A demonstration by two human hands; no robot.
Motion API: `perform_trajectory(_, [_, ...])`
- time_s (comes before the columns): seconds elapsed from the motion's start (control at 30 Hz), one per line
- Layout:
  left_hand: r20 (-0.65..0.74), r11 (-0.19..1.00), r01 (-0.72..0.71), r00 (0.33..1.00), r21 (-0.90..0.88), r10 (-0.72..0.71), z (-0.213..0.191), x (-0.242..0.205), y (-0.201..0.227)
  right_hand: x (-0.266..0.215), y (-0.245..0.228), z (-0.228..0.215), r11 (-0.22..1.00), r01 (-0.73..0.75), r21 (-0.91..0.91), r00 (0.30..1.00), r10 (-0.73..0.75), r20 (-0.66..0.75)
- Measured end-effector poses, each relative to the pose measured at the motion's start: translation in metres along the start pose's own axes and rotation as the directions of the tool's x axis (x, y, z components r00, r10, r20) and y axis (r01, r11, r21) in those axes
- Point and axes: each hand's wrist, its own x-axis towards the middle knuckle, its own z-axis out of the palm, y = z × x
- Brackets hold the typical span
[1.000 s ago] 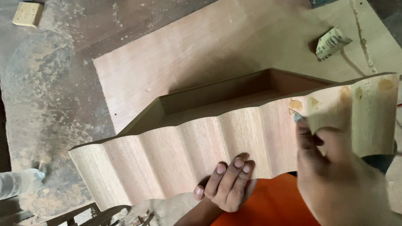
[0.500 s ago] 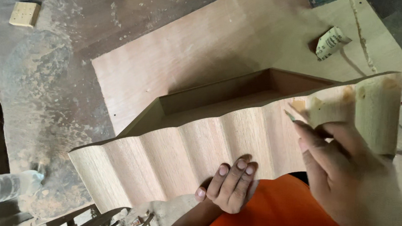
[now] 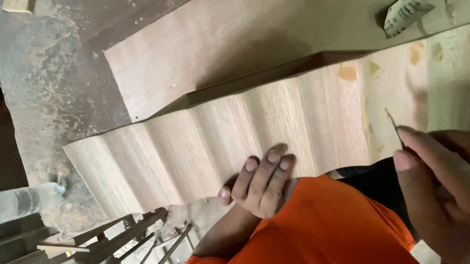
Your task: The person mixes a substance in a cup and applies it along the seams and edges of wooden furniture components using a small brush and a tool.
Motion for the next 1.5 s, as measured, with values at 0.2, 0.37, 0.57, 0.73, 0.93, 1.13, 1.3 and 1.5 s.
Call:
perform_trajectory(0.2, [0.015,0.998,-0.058,0.998,-0.002,0.058,-0.002,0.009,-0.002,-0.036,0.014,0.014,0.996,0.086,-0.023,0.994,-0.087,-0.067])
perform_trajectory(0.37, [-0.011,0.992,-0.119,0.993,0.051,0.12,0.001,0.014,-0.006,-0.056,0.013,0.049,0.968,0.25,-0.032,0.968,-0.251,-0.023])
perform_trajectory(0.57, [0.041,0.992,-0.121,0.992,0.042,0.12,-0.005,0.012,-0.007,-0.06,0.013,0.058,0.964,0.258,-0.069,0.965,-0.26,-0.023])
perform_trajectory(0.73, [0.109,0.998,-0.064,0.992,0.015,0.062,-0.013,0.012,-0.002,-0.068,0.013,0.066,0.945,0.306,-0.111,0.951,-0.31,-0.018])
perform_trajectory(0.93, [0.131,0.998,-0.06,0.99,0.026,0.057,-0.015,0.016,0.0,-0.078,0.012,0.055,0.96,0.269,-0.077,0.961,-0.262,0.085])
perform_trajectory(1.13, [0.241,0.999,-0.04,0.97,0.004,0.038,-0.02,0.018,0.002,-0.051,0.01,0.036,0.925,0.35,-0.147,0.936,-0.35,0.026])
perform_trajectory(1.3, [0.182,0.999,-0.04,0.983,0.013,0.037,-0.017,0.017,0.001,-0.065,0.006,0.059,0.875,0.35,-0.336,0.931,-0.363,0.024])
perform_trajectory(1.5, [0.189,0.999,-0.002,0.982,-0.032,0.008,-0.018,0.017,0.004,-0.087,0.018,0.046,0.926,0.209,-0.316,0.976,-0.176,0.13])
